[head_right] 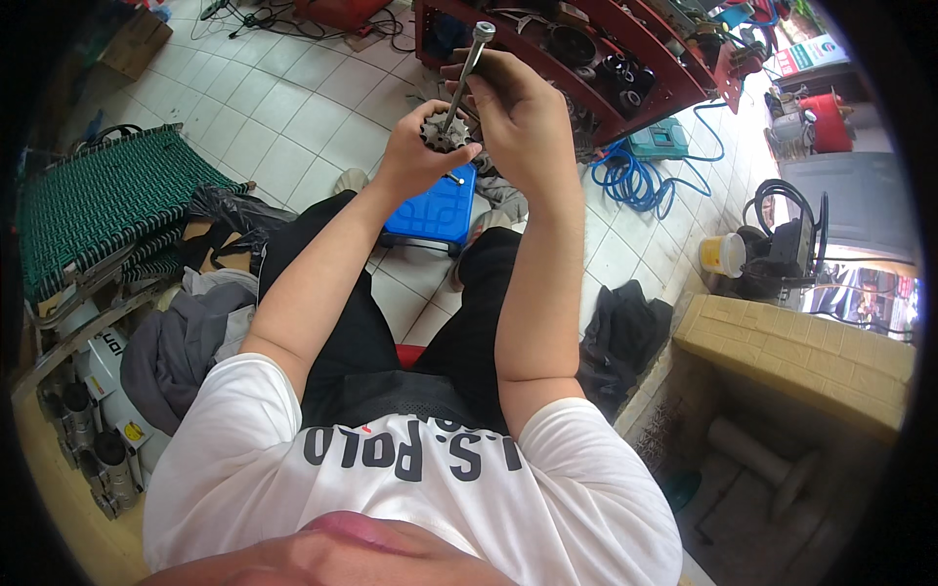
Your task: The person holds a small mechanical assembly and inserts a long bolt through the center by hand.
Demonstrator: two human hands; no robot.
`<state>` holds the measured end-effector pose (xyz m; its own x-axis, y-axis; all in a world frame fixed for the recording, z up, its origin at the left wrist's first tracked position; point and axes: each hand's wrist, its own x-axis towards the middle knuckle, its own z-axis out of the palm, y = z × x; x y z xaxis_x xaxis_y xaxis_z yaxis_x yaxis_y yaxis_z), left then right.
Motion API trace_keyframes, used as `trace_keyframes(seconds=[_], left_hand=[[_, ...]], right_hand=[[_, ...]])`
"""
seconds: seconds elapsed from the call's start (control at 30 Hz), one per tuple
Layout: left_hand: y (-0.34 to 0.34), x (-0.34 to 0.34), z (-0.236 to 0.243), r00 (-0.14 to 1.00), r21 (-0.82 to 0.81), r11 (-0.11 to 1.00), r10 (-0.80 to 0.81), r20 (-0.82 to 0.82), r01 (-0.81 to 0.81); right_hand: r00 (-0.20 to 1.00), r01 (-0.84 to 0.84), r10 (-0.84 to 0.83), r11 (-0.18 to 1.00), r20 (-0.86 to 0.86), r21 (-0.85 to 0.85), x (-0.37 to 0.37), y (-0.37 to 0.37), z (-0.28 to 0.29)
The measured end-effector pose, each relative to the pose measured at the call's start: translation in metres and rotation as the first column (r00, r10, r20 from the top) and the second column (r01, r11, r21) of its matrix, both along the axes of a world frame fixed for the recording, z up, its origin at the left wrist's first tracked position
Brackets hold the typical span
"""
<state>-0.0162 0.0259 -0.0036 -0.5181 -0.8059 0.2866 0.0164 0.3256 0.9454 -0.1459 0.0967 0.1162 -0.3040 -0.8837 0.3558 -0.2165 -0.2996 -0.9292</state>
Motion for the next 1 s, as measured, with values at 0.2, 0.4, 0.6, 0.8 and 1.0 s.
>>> trace_keyframes(seconds=[0.2, 0.4, 0.6, 0.8, 1.0], left_hand=[[0.001, 0.000, -0.002, 1.000, -0.024, 0.999, -0.024, -0.003, 0.024], [0.003, 0.001, 0.003, 0.998, 0.031, 0.998, -0.053, -0.027, 0.054], [0.002, 0.002, 0.004, 1.000, 0.017, 0.999, -0.031, 0.004, 0.031], [0.004, 0.002, 0.006, 0.999, 0.033, 0.998, -0.045, -0.007, 0.045], [0.003, 0.001, 0.005, 0.998, 0.036, 0.998, -0.056, -0.016, 0.057]], right_hand=[[0.971, 0.129, -0.130, 0.991, -0.200, -0.018, 0.001, -0.001, 0.001], [0.979, 0.155, -0.155, 0.988, -0.131, -0.015, 0.003, 0.000, 0.003], [0.990, -0.029, 0.040, 0.996, 0.134, -0.082, 0.001, -0.002, 0.000], [0.980, 0.120, -0.126, 0.992, -0.152, -0.049, -0.004, -0.002, -0.003], [0.999, 0.031, -0.030, 0.998, 0.032, -0.056, 0.002, -0.002, -0.001]])
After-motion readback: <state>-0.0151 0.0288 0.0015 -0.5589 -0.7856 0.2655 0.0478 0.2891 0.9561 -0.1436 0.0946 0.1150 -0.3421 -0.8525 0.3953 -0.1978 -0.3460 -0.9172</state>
